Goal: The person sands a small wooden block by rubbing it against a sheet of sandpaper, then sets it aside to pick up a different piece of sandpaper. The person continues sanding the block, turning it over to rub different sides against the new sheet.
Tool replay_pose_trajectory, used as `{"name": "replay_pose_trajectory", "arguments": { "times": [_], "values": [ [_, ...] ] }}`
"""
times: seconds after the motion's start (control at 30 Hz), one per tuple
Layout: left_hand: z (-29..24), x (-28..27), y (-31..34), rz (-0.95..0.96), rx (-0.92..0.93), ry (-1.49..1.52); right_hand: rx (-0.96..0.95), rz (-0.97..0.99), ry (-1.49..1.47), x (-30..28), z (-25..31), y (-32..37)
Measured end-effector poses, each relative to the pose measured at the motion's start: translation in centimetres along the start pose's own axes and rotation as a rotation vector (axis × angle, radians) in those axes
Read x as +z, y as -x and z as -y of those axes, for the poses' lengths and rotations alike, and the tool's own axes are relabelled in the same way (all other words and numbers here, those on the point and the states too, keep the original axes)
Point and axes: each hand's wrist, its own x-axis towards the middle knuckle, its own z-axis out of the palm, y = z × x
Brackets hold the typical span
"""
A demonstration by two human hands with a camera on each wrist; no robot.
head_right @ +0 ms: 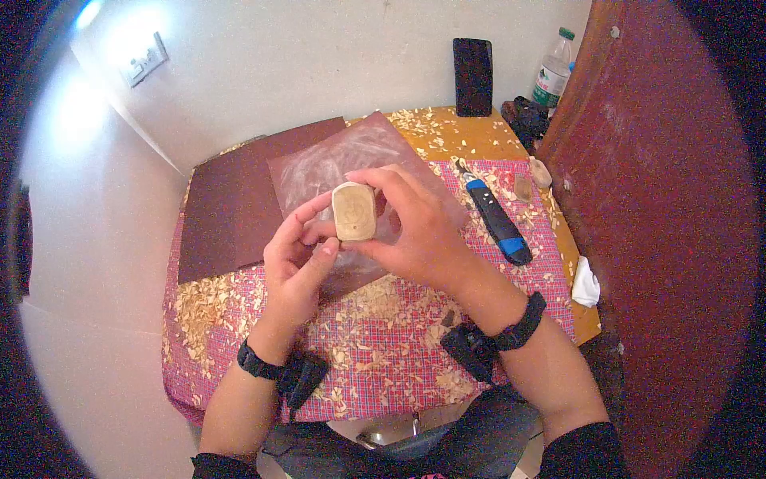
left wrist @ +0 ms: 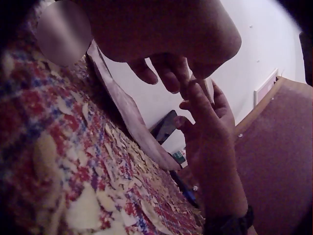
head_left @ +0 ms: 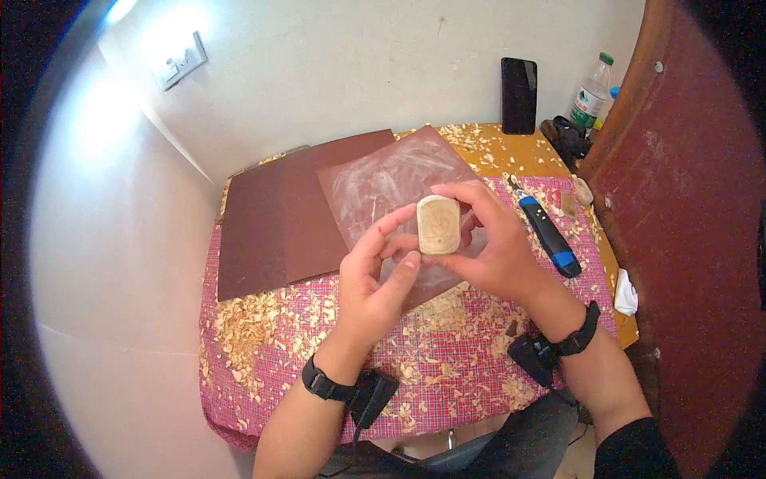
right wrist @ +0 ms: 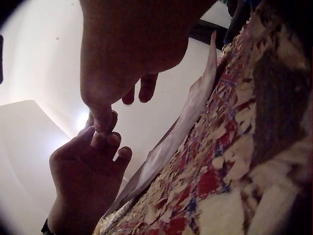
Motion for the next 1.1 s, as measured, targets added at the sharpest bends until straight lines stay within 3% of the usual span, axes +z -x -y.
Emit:
{"name": "replay_pose_trajectory", "arguments": {
  "times": [0.43, 0.5, 0.63, 0.7, 0.73, 0.8, 0.93, 1.03, 1.1],
  "values": [
    [0.0, 0.1, 0.1, -0.009, 0.019, -0.106, -0.015, 0.006, 0.048, -0.1, 0.1, 0.0],
    [-0.2, 0.2, 0.0, -0.005, 0.154, -0.556, -0.049, 0.029, 0.15, -0.2, 0.7, 0.2],
    [-0.4, 0.5, 0.0, -0.026, 0.091, -0.682, -0.139, 0.01, 0.282, 0.1, 0.9, 0.4],
    [0.1, 0.8, 0.1, -0.05, -0.048, -0.032, -0.125, -0.021, 0.308, -0.3, 1.1, 0.2],
    [0.0, 0.7, 0.0, -0.049, -0.048, -0.032, -0.114, -0.051, 0.336, -0.4, 1.2, 0.0],
    [-0.3, 0.4, -0.1, 0.032, -0.159, 0.258, -0.12, -0.037, 0.253, -0.3, 0.7, 0.0],
    [-0.6, 0.6, -0.1, 0.081, -0.198, 0.361, -0.111, 0.013, 0.085, 0.0, 0.4, 0.0],
    [-0.2, 0.7, -0.2, 0.086, -0.158, 0.34, -0.019, 0.046, 0.01, -0.1, 0.8, 0.0],
    [0.3, 0.7, -0.3, 0.084, -0.077, 0.258, -0.07, 0.046, 0.048, -0.2, 0.4, 0.0]
  ]
}}
